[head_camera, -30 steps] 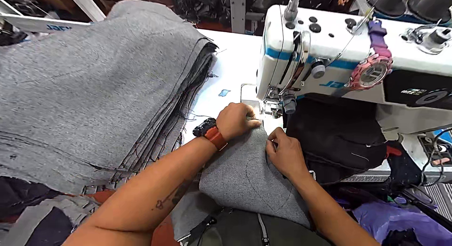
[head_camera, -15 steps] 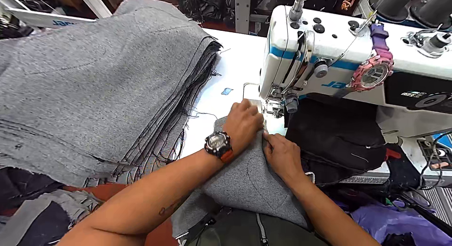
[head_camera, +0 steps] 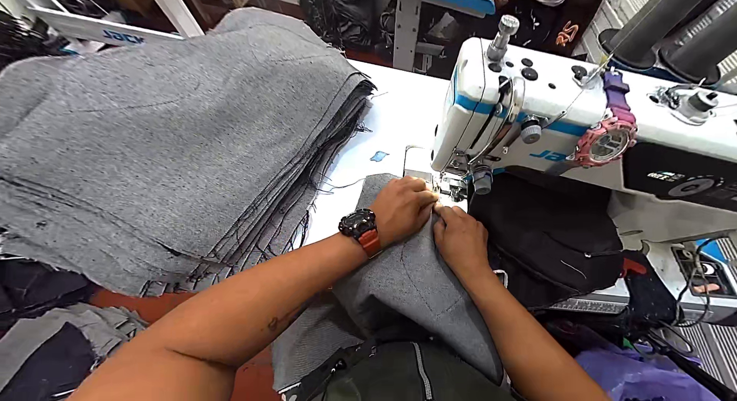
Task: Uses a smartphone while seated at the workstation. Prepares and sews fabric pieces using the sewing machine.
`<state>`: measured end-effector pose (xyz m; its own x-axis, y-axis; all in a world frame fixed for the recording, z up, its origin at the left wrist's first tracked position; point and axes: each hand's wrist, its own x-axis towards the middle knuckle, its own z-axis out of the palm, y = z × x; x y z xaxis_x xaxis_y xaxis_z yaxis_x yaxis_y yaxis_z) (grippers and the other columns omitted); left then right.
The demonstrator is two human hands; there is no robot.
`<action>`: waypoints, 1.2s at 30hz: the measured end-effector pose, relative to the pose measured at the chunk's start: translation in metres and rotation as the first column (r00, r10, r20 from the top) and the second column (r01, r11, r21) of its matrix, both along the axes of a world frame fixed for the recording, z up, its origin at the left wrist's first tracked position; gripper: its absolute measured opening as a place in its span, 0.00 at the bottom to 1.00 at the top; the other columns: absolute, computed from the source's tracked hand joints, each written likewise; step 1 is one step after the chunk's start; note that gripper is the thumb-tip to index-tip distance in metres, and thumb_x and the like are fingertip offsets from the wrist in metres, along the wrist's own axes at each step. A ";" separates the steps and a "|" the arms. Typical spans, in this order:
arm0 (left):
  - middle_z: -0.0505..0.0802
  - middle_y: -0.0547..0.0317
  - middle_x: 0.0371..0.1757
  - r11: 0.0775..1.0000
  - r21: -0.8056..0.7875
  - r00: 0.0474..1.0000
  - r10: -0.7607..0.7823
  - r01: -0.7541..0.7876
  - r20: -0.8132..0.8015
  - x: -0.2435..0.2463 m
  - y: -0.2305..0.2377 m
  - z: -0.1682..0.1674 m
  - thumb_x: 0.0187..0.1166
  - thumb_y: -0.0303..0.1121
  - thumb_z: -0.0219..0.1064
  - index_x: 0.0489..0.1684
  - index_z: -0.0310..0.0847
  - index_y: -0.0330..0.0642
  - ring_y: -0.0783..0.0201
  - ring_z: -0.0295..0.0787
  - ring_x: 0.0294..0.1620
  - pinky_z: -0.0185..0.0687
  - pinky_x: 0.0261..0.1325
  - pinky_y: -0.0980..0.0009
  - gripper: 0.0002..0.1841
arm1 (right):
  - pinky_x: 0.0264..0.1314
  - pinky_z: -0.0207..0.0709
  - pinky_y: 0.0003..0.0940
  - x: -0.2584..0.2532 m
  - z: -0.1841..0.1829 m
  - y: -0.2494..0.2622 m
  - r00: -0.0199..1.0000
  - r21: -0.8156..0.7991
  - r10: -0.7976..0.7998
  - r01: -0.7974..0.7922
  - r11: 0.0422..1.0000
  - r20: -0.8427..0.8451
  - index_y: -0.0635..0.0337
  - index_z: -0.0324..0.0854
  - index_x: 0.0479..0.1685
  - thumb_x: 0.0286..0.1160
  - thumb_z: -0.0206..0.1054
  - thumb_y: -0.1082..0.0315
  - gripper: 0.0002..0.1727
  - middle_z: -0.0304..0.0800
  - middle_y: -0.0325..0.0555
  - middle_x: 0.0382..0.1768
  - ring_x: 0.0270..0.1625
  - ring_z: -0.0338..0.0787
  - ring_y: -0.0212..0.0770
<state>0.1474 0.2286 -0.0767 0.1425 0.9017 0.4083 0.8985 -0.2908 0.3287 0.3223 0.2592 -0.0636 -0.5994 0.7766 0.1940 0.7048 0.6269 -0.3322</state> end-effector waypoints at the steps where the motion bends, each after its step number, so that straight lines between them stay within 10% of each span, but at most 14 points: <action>1: 0.95 0.48 0.53 1.000 -0.005 1.000 -0.003 0.003 -0.002 -0.001 0.001 0.000 0.83 0.36 0.59 0.52 0.94 0.43 0.48 0.91 0.62 0.83 0.64 0.48 0.16 | 0.36 0.82 0.58 -0.001 0.000 0.001 1.000 -0.013 -0.010 0.010 1.000 -0.006 0.57 0.92 0.56 0.78 0.62 0.70 0.15 0.93 0.54 0.42 0.40 0.93 0.58; 16: 0.94 0.50 0.44 1.000 -0.021 0.999 -0.014 0.015 0.041 -0.009 0.008 0.003 0.79 0.38 0.65 0.42 0.94 0.45 0.48 0.91 0.53 0.85 0.55 0.48 0.11 | 0.38 0.83 0.57 -0.001 -0.002 0.004 0.998 -0.016 -0.020 0.019 1.000 -0.053 0.56 0.92 0.55 0.80 0.60 0.69 0.16 0.94 0.52 0.41 0.40 0.94 0.55; 20: 0.82 0.49 0.80 0.949 -0.249 0.972 0.221 -0.196 0.076 -0.007 -0.044 0.014 0.79 0.60 0.65 0.73 0.83 0.46 0.47 0.72 0.85 0.63 0.86 0.41 0.32 | 0.53 0.84 0.59 0.009 0.014 0.012 0.995 -0.244 0.014 -0.038 0.969 -0.098 0.57 0.86 0.66 0.81 0.63 0.66 0.18 0.94 0.57 0.47 0.49 0.94 0.57; 22: 0.70 0.39 0.88 0.847 -0.320 0.893 0.450 -0.425 0.007 0.003 -0.103 0.018 0.71 0.74 0.63 0.84 0.71 0.43 0.37 0.60 0.90 0.54 0.88 0.34 0.49 | 0.45 0.84 0.55 0.020 0.019 0.019 0.990 -0.370 0.002 -0.054 0.928 -0.139 0.57 0.81 0.72 0.78 0.66 0.66 0.22 0.92 0.54 0.39 0.39 0.91 0.53; 27: 0.87 0.30 0.60 0.736 -0.080 0.698 0.666 -0.672 0.262 0.050 -0.239 -0.045 0.72 0.55 0.70 0.50 0.83 0.28 0.34 0.82 0.66 0.75 0.70 0.40 0.32 | 0.37 0.79 0.39 0.039 0.020 0.038 0.966 -0.627 -0.007 -0.161 0.762 -0.257 0.57 0.76 0.72 0.79 0.59 0.74 0.21 0.92 0.47 0.38 0.33 0.87 0.38; 31: 0.80 0.30 0.75 0.656 -0.647 0.528 0.734 -0.390 0.427 0.048 -0.238 -0.083 0.62 0.53 0.83 0.83 0.62 0.26 0.40 0.78 0.77 0.72 0.81 0.43 0.53 | 0.50 0.82 0.42 0.042 0.021 0.049 0.952 -0.720 -0.009 -0.224 0.657 -0.305 0.61 0.78 0.70 0.82 0.56 0.74 0.19 0.91 0.52 0.48 0.45 0.89 0.40; 36: 0.94 0.54 0.53 0.728 -0.660 0.616 0.438 0.184 0.655 0.056 -0.211 -0.011 0.87 0.41 0.64 0.62 0.85 0.36 0.66 0.90 0.58 0.83 0.71 0.59 0.18 | 0.58 0.83 0.43 0.058 0.025 0.048 0.931 -0.783 0.010 -0.313 0.537 -0.365 0.61 0.76 0.73 0.80 0.56 0.74 0.22 0.89 0.52 0.57 0.55 0.89 0.41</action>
